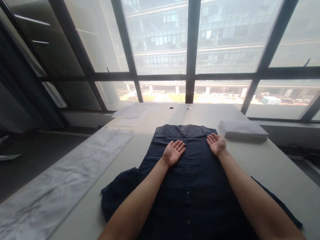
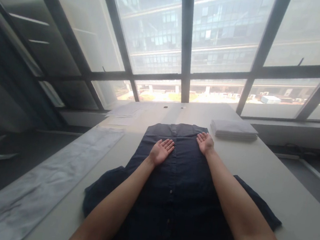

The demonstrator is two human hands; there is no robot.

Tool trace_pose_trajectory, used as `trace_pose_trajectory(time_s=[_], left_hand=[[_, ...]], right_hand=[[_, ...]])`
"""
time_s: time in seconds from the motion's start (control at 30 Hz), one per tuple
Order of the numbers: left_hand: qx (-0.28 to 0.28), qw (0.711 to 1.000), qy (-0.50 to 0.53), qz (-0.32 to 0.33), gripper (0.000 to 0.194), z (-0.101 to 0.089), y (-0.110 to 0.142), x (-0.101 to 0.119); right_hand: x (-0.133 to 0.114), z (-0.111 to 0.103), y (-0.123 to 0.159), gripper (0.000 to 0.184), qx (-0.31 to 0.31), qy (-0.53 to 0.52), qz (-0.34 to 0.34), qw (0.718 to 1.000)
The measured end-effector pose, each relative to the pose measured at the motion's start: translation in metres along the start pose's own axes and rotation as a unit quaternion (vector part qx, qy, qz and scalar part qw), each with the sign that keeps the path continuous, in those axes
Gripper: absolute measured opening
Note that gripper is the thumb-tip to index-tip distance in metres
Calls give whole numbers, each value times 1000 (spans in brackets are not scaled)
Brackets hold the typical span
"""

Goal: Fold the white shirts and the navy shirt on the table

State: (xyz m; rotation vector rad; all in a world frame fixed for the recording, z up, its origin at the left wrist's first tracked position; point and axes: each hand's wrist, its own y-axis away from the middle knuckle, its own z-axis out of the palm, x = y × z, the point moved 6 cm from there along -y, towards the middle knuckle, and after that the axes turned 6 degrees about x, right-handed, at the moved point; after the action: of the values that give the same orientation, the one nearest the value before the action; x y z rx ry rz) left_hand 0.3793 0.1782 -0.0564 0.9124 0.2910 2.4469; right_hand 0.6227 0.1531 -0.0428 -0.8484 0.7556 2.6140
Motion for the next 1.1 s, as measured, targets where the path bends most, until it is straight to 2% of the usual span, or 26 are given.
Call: trace_pose_trajectory(time_s=[0.07, 0.13, 0.23, 0.3, 0.37, 0.47, 0.63, 0.73, 0.8, 0.87, 1.0, 1.1], left_hand=[[1, 1000, 3, -1, 35, 0, 0, 0], [4, 1000, 5, -1, 35, 0, -1, 0], [3, 1000, 7, -6, 37, 1, 0, -1], [-2, 1000, 8, -9, 37, 2, 1, -2], [-4, 1000, 9, -10, 37, 2, 3, -2], [2, 1000, 7, -9, 37, 1, 5, -2], [-2, 1000, 5, -14, 38, 3, 7, 0], [27, 998, -37, -33, 37, 0, 4, 11], [63, 995, -63, -38, 37, -8, 0, 30], [92, 993, -67, -22, 38, -18, -4, 60], [179, 979, -48, 85, 40, -46, -6, 140], [220, 964, -36, 148, 41, -56, -4, 179]], right_hand=[[-6, 7, -7, 35, 8, -7, -26, 1000], [7, 23, -8, 31, -15, 0, -14, 1000], [45, 48, 0, 32, -96, 28, 63, 993], [67, 56, 6, 34, -142, 38, 113, 983], [77, 55, 7, 35, -156, 34, 140, 977], [76, 49, 4, 39, -158, 17, 149, 976], [78, 54, 9, 50, -239, 23, 177, 955], [86, 52, 7, 54, -207, 47, 207, 955], [89, 52, 3, 56, -193, 47, 213, 957], [90, 52, 1, 55, -193, 46, 216, 956], [92, 52, -1, 51, -196, 48, 219, 955], [92, 53, 0, 51, -202, 47, 215, 954]])
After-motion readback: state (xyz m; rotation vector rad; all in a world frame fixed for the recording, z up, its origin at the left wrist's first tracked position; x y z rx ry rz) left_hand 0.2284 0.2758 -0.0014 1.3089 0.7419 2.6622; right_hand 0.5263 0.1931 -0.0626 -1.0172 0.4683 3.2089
